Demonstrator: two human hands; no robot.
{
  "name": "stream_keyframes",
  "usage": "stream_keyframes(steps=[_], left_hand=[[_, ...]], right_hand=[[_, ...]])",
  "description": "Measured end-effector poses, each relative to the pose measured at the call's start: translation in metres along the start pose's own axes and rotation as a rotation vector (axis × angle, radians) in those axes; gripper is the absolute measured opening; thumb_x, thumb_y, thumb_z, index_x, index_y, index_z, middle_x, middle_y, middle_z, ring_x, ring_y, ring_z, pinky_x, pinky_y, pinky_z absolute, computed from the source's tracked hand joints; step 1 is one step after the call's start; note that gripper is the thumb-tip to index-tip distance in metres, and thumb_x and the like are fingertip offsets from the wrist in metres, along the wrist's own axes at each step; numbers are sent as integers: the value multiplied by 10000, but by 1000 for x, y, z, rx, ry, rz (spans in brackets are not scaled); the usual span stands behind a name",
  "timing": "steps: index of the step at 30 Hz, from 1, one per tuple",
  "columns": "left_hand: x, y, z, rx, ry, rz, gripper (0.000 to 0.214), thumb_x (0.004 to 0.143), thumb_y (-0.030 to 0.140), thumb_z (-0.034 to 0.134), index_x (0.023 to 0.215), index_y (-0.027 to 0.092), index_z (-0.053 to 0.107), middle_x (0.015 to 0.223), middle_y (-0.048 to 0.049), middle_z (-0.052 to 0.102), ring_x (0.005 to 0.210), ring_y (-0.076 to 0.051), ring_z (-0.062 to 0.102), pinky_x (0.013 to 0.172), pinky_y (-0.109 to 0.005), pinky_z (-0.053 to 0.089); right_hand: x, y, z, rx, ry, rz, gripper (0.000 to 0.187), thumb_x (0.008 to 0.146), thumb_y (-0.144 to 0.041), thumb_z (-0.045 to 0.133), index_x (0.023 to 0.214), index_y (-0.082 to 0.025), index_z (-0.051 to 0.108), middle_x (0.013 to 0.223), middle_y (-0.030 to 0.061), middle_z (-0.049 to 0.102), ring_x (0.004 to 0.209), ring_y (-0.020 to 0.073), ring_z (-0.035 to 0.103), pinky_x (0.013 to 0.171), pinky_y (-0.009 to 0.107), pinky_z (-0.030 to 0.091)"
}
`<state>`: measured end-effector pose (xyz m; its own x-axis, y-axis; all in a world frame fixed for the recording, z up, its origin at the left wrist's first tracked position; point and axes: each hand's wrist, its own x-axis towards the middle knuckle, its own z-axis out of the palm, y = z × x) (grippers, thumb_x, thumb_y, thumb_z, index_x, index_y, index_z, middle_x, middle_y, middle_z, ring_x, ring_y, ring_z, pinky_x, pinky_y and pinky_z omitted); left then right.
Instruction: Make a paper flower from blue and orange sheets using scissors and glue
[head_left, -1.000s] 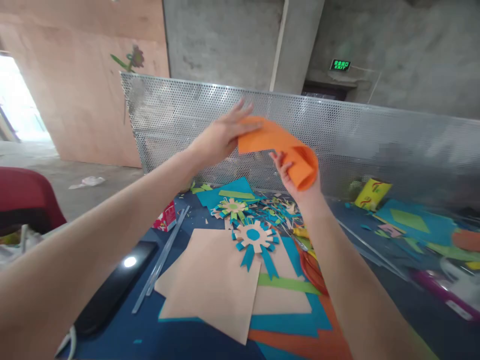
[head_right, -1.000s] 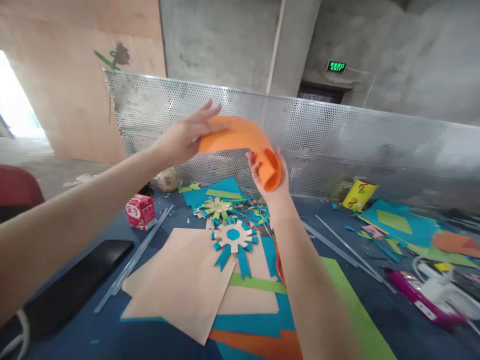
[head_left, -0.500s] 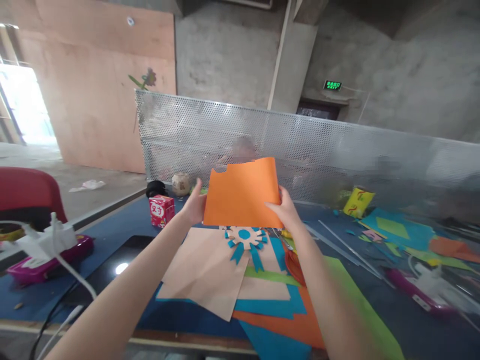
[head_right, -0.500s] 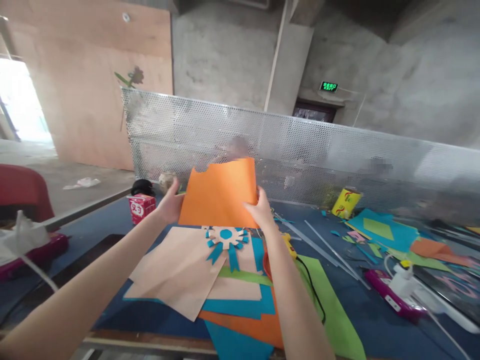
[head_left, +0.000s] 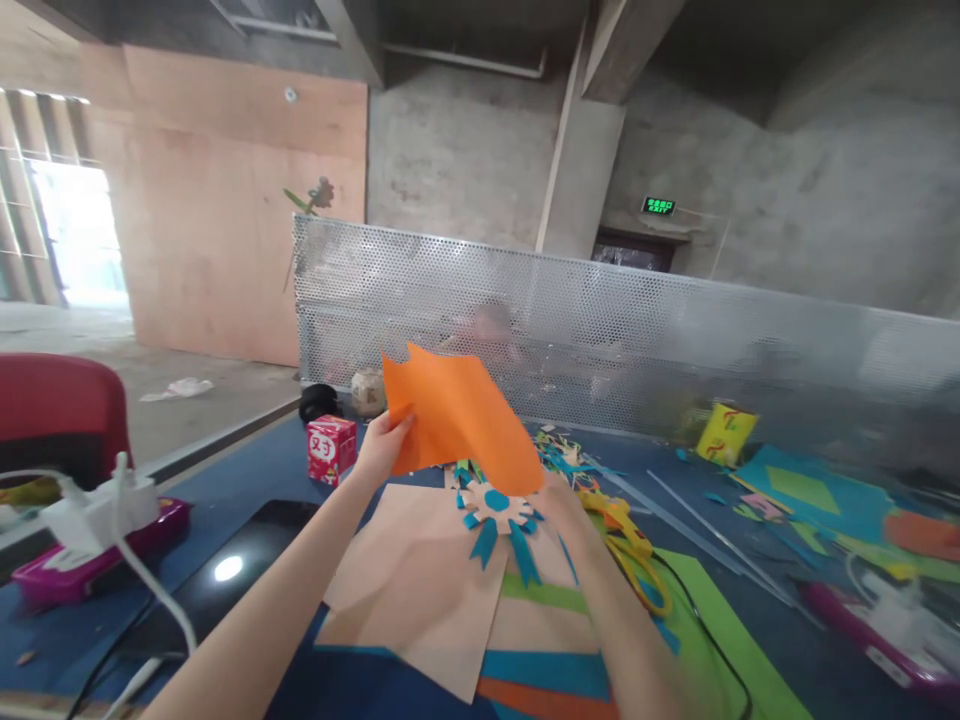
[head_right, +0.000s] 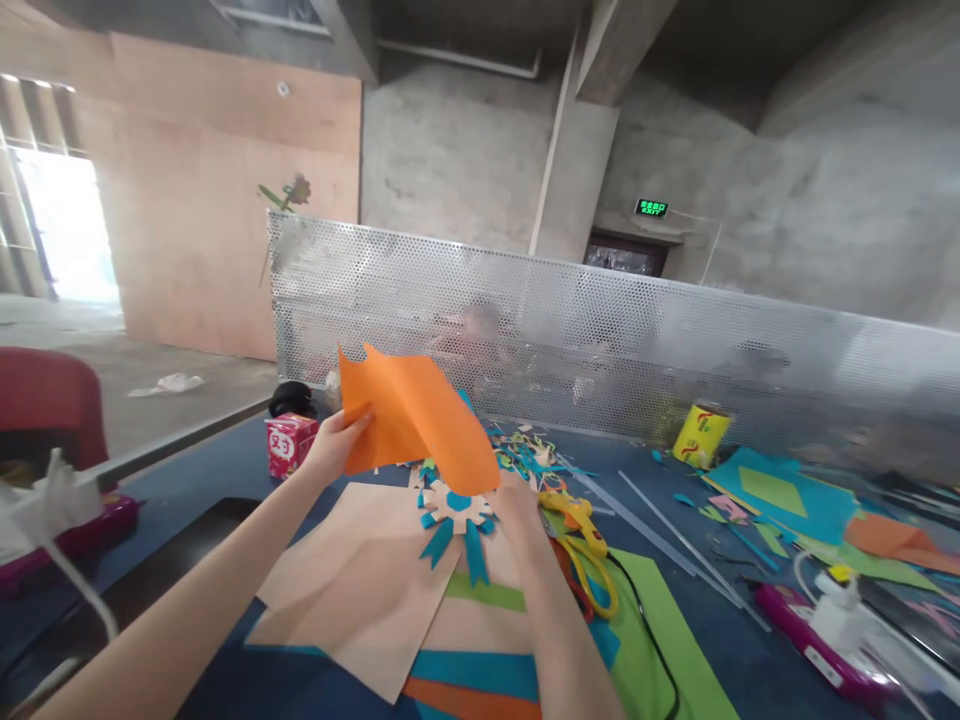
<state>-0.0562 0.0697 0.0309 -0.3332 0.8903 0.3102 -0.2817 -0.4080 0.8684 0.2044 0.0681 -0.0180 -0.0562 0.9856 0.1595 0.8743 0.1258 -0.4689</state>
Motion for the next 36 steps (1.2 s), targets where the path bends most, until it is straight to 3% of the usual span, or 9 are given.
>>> stream_keyframes(steps=[6, 10, 14, 21, 24, 29, 36], left_hand=[[5, -19, -24, 101, 170, 67, 227, 560, 248, 646, 759, 140, 645, 778, -72, 688, 845, -275, 617, 790, -400, 466], [3, -20, -28, 114, 196, 71, 207, 557, 241, 639, 741, 146, 649, 744, -58, 677, 828, -263, 617, 769, -370, 470], [2, -13, -26, 34, 220, 47, 167, 594, 240, 590, 739, 159, 612, 730, -44, 672, 769, -223, 633, 719, -328, 488], [-3, -1, -23, -117, 228, -27, 150, 577, 163, 579, 727, 167, 585, 707, -29, 665, 728, -196, 640, 723, -320, 493], [-5, -1, -22, -94, 248, -26, 147, 577, 162, 586, 723, 169, 595, 722, -27, 665, 760, -203, 638, 737, -323, 489], [-6, -4, -22, -67, 218, -11, 147, 605, 183, 592, 750, 168, 609, 739, -34, 671, 792, -210, 638, 761, -331, 488], [-8, -4, -18, -88, 232, -6, 137, 621, 169, 593, 757, 172, 602, 777, -33, 674, 817, -210, 638, 787, -336, 487]], right_hand=[[8, 8, 10, 243, -53, 132, 285, 847, -305, 507, 1090, -157, 521, 1094, 68, 547, 922, 178, 558, 774, 382, 477], [5, 3, 12, 527, -80, 185, 253, 814, -243, 548, 1044, -141, 517, 916, 32, 584, 746, 132, 586, 655, 309, 503], [-3, -4, 0, 829, -63, 175, 324, 655, -191, 626, 956, -195, 509, 727, -36, 546, 586, 119, 589, 538, 257, 486], [-18, -13, -23, 1155, -45, 109, 430, 559, -278, 657, 964, -239, 519, 740, -15, 584, 621, 152, 593, 552, 307, 499], [-22, -14, -26, 1202, -45, 95, 418, 575, -298, 632, 978, -247, 532, 683, -19, 583, 594, 156, 578, 570, 335, 508], [-24, -21, -21, 1169, -38, 39, 400, 616, -391, 548, 986, -239, 561, 797, 19, 617, 654, 174, 601, 585, 315, 504], [-24, -32, -6, 835, -30, 60, 354, 628, -335, 559, 952, -194, 574, 812, 49, 630, 680, 190, 614, 544, 315, 507]])
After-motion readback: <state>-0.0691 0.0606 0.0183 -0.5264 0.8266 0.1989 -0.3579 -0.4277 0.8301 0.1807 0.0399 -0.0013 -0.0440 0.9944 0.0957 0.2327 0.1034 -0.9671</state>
